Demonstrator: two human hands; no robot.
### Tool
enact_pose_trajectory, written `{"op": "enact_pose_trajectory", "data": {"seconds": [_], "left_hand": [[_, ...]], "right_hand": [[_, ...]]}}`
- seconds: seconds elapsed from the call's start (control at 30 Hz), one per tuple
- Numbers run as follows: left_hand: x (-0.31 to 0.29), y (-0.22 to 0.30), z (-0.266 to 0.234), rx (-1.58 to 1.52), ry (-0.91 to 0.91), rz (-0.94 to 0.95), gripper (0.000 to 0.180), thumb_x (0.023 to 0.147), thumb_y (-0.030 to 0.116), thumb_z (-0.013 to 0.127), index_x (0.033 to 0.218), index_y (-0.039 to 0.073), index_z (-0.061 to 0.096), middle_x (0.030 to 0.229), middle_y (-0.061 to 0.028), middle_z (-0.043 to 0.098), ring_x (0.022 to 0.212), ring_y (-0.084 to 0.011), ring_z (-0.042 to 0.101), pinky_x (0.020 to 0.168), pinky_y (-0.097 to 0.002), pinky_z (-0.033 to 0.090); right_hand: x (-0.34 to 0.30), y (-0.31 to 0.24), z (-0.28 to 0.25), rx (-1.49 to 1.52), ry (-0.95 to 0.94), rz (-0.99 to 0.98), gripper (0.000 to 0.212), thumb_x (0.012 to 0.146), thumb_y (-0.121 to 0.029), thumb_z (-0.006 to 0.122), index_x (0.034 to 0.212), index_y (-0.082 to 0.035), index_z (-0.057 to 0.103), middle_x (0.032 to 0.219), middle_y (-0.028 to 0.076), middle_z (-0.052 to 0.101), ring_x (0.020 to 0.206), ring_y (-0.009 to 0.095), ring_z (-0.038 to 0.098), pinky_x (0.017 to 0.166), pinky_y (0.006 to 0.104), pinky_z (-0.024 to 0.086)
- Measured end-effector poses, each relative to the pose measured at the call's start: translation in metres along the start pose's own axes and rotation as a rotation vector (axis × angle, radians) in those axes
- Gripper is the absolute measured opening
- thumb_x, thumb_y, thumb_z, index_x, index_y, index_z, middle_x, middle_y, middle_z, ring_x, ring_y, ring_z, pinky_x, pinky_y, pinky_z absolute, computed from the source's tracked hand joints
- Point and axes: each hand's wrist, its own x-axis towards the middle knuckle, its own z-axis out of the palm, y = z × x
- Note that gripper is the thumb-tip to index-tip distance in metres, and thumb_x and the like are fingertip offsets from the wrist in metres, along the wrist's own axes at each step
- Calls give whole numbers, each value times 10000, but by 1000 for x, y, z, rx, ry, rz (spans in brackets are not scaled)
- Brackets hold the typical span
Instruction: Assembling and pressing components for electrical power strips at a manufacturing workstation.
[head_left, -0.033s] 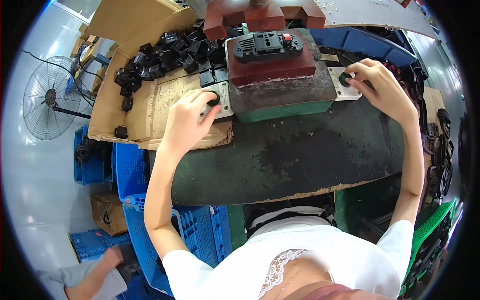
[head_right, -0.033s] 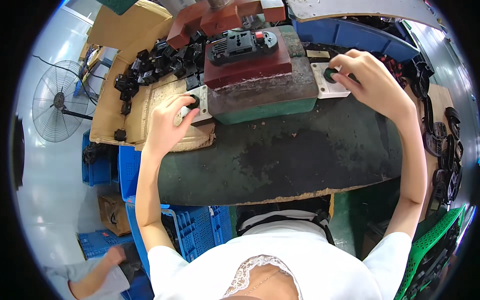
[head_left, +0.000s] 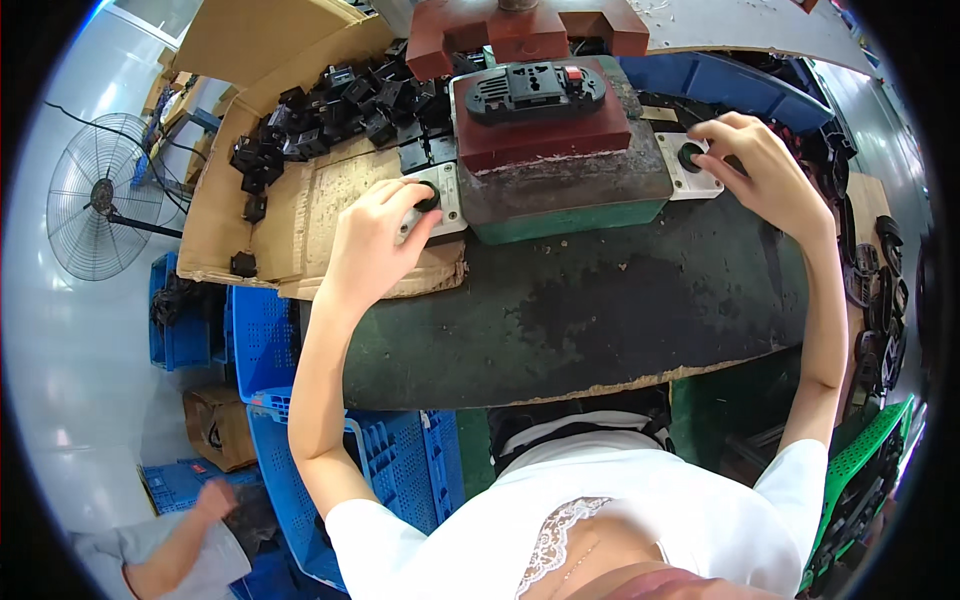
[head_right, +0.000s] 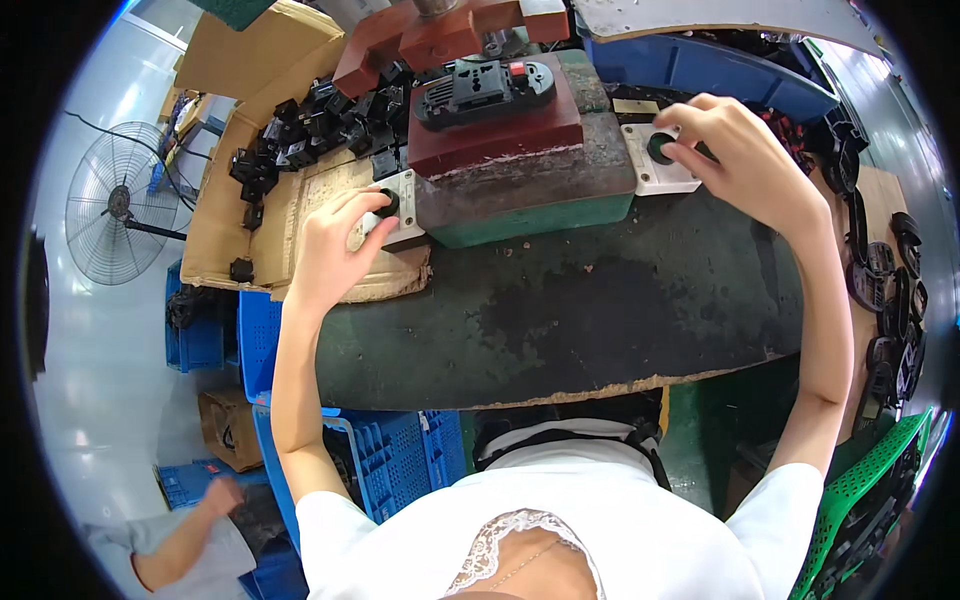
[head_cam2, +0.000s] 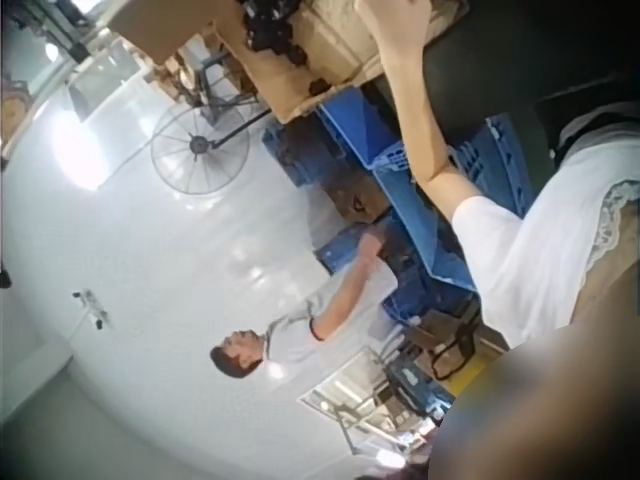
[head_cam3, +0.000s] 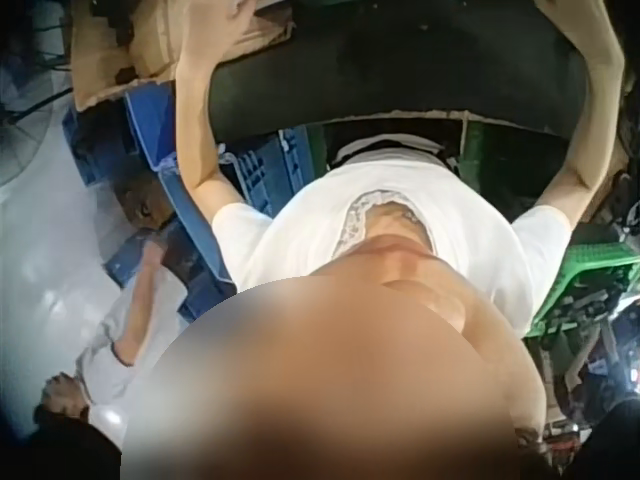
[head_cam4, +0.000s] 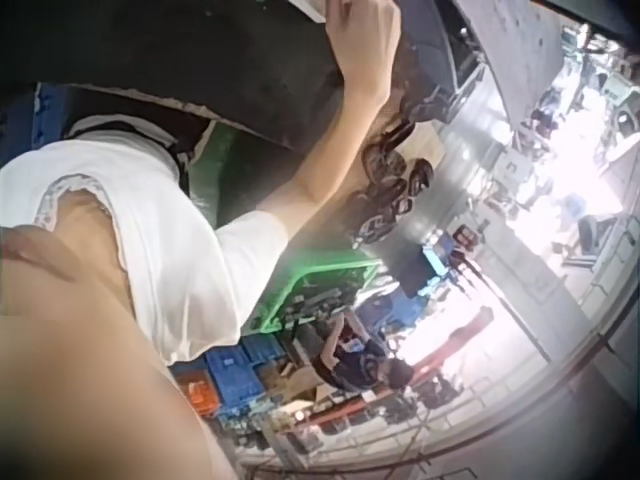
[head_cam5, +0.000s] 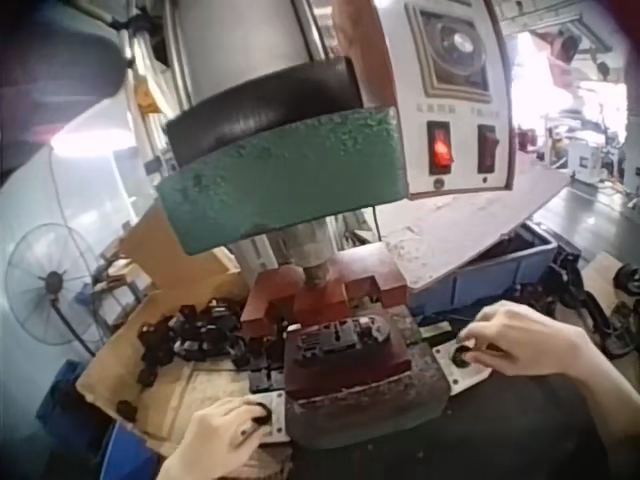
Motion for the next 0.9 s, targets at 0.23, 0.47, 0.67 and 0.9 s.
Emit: {"op": "enact_pose_trajectory", "data": {"seconds": [0.23,0.47,0.67,0.9], "left_hand": [[0,-2,-1,-29,-18,17,154,769,112,678,875,21,611,880,-126,639,813,-310,612,717,-360,487],[6,1,-10,-35,-126,-31,159,777,130,669,860,4,618,880,-136,647,819,-313,614,719,-370,482],[11,-5,-15,-40,-159,24,166,786,132,661,865,-9,619,860,-150,644,791,-319,616,714,-368,481],[7,-1,-20,-140,-271,-134,215,822,127,656,963,-27,606,955,-162,649,841,-278,667,740,-328,520]], "right_hand": [[8,-9,11,-28,80,-19,299,823,-81,614,1097,33,575,763,149,552,737,292,548,753,373,430],[5,-4,10,-20,24,3,273,846,-75,584,1099,28,573,753,186,585,855,364,558,929,411,402],[10,-3,13,-35,13,0,254,868,-82,557,1097,27,565,746,196,598,876,377,557,997,425,365],[6,-7,12,20,45,-7,249,883,-97,539,1094,34,561,757,188,602,805,359,571,1012,425,351]]}}
